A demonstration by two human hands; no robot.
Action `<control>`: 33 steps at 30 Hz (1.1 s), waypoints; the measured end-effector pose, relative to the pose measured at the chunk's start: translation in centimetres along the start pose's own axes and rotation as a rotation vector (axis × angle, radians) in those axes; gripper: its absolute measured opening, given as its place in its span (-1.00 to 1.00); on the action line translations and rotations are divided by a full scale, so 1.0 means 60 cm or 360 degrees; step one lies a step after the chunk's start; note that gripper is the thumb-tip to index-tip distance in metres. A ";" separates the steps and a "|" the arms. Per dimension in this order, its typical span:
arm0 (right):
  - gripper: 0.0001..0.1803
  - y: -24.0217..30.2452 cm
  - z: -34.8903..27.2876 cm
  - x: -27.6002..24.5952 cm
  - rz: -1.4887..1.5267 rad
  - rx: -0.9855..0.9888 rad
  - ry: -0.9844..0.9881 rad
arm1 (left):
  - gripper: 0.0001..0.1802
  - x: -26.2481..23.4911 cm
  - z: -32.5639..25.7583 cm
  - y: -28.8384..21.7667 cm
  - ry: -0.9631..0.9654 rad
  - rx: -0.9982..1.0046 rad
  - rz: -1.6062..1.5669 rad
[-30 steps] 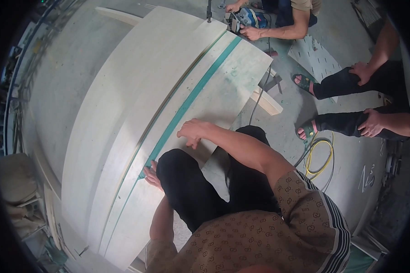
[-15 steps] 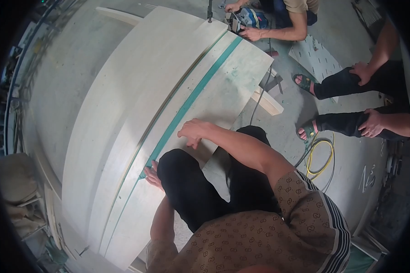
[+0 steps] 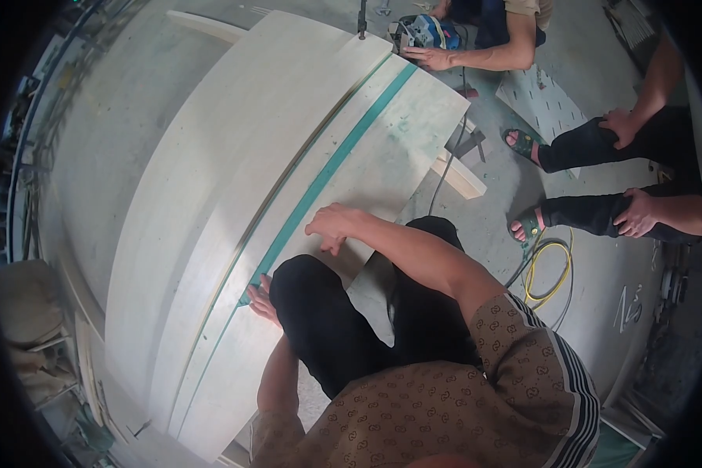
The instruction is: Marking and applying adhesive tape to a large wood panel for precision cutting in a workshop.
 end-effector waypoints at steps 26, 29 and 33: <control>-0.53 0.007 -0.008 -0.008 0.0002 -0.0013 -0.0037 | -0.28 -0.005 0.000 0.000 0.0077 -0.0033 -0.0066; -0.55 0.016 -0.006 -0.014 -0.0028 -0.0025 -0.0028 | -0.28 0.011 -0.003 0.020 0.0048 -0.0065 -0.0073; -0.57 0.007 -0.015 -0.011 0.0004 0.0033 0.0018 | -0.29 -0.004 -0.001 -0.006 0.0097 -0.0037 -0.0089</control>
Point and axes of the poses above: each hand's wrist, its own z-axis towards the middle knuckle, its own x-axis out of the palm, y = z × x, the point moved 7 cm from there along z, towards the middle knuckle, and after that the axes turned 9 degrees about y, right-handed, at the moved point
